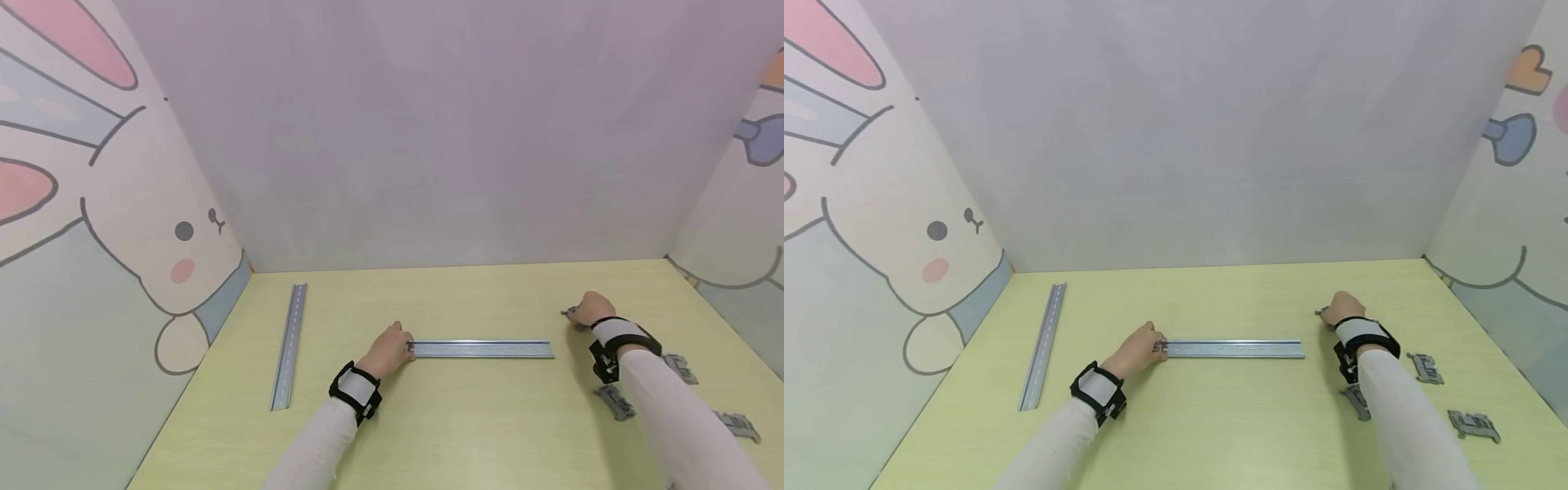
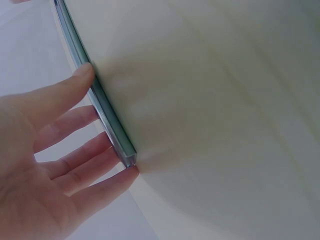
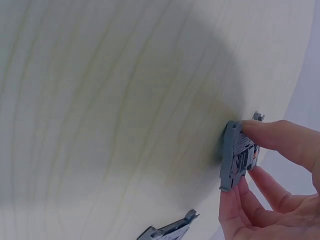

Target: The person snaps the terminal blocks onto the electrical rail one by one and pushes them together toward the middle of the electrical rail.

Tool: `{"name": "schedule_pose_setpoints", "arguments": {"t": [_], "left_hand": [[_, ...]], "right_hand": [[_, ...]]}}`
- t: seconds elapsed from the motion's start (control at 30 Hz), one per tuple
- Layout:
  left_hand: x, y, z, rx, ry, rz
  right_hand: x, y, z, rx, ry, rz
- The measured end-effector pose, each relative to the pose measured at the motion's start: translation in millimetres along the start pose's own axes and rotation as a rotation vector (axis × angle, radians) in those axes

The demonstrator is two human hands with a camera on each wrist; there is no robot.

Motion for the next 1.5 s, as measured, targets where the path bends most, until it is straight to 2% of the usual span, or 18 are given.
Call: {"name": "schedule_pose_setpoints", "arguments": {"t": [0.13,0.33,0.53,0.7,0.93,1.03,1.2,1.3,1.43,1.5], "left_hand": [[0.7,0.1,-2.2,-0.006,-0.009,0.010],[5.1,-0.2,-1.5,0.001,0.003,-0.016],[6.0,0.4,-2.1,0.002,0.010,-0.032],[6.5,-0.4,-2.5,-0.001,0.007,-0.021],[6.9,-0.4,-2.0,-0.005,0.006,-0.017],[6.6,-0.5,-1.5,-0.004,0.006,-0.017],[7.2,-1.1,-0.9,-0.007,0.009,-0.029],[7.6,-0.9,-0.4,-0.014,0.006,-0.029],[7.7,1.2,0.1,-0.018,0.008,-0.041],[7.7,1.7,0.8,-0.014,0.012,-0.046]], "right_hand": [[12,4,-5.6,-0.009,0.003,0.005],[18,5,-5.5,-0.045,-0.011,0.052],[20,6,-7.4,-0.034,0.001,0.071],[21,6,-9.4,-0.018,0.011,0.131],[25,2,-10.6,0.016,0.029,0.254],[27,1,-12.5,0.034,0.009,0.336],[31,-4,-14.5,0.094,-0.098,0.531],[36,-6,-16.3,0.119,-0.153,0.613],[48,-6,-19.3,0.138,-0.165,0.652],[56,-6,-20.3,0.143,-0.133,0.636]]}}
Point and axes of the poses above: each hand's wrist, its own z-axis towards the middle knuckle, its own y-axis out of the back of the hand, x = y × z, the point moved 7 cm from there along z, towards the middle knuckle, and after that the axes turned 1 degree about x, right-handed, at the moved point
